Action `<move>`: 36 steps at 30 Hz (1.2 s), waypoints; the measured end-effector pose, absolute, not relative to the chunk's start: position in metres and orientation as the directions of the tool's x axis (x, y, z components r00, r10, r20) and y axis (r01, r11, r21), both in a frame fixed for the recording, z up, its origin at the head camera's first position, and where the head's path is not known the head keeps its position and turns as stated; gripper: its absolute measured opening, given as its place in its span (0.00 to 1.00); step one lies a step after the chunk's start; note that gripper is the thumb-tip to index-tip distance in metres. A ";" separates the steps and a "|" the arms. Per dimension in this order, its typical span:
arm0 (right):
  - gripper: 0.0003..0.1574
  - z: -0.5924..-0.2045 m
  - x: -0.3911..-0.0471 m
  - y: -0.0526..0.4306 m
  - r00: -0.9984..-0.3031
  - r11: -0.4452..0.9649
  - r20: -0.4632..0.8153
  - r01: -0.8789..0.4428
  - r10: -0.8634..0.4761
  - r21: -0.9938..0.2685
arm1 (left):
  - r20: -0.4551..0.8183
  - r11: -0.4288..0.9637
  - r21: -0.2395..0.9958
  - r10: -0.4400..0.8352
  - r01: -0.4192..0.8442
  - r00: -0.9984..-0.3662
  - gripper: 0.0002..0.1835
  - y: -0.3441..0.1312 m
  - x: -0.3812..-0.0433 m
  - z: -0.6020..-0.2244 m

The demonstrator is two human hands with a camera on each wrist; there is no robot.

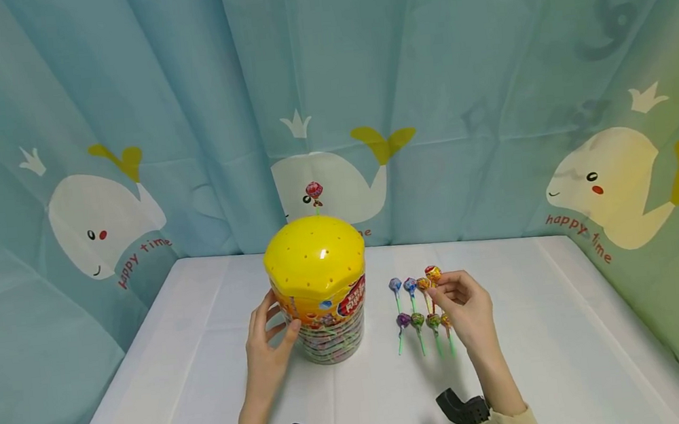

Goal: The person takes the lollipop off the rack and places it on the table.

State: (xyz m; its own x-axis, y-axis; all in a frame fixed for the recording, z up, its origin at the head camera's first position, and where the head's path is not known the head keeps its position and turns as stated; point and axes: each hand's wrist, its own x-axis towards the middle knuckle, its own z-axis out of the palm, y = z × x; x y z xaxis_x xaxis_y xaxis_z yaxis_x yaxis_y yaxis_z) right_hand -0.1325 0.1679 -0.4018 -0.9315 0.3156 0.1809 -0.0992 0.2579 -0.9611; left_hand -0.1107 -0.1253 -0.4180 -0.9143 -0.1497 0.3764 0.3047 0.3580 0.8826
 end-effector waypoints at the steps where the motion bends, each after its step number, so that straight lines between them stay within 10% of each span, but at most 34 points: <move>1: 0.11 -0.404 -0.132 0.170 -0.931 0.254 0.172 -0.091 0.320 -0.963 | 0.378 0.363 0.880 -0.148 0.305 -0.914 0.36 -0.125 -0.111 -0.418; 36: 0.12 -0.473 -0.131 0.237 -0.939 0.542 -0.117 0.285 0.323 -0.790 | 0.359 0.367 0.886 -0.154 0.284 -0.921 0.39 -0.134 -0.126 -0.450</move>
State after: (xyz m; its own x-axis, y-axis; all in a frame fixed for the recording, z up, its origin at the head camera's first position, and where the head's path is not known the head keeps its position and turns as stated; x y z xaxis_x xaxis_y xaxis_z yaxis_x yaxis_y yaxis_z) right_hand -0.1313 0.2371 -0.4725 -0.9390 0.3234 -0.1172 0.2854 0.5421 -0.7904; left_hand -0.1265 -0.1339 -0.4505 -0.9205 -0.1538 0.3592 0.2842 0.3673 0.8856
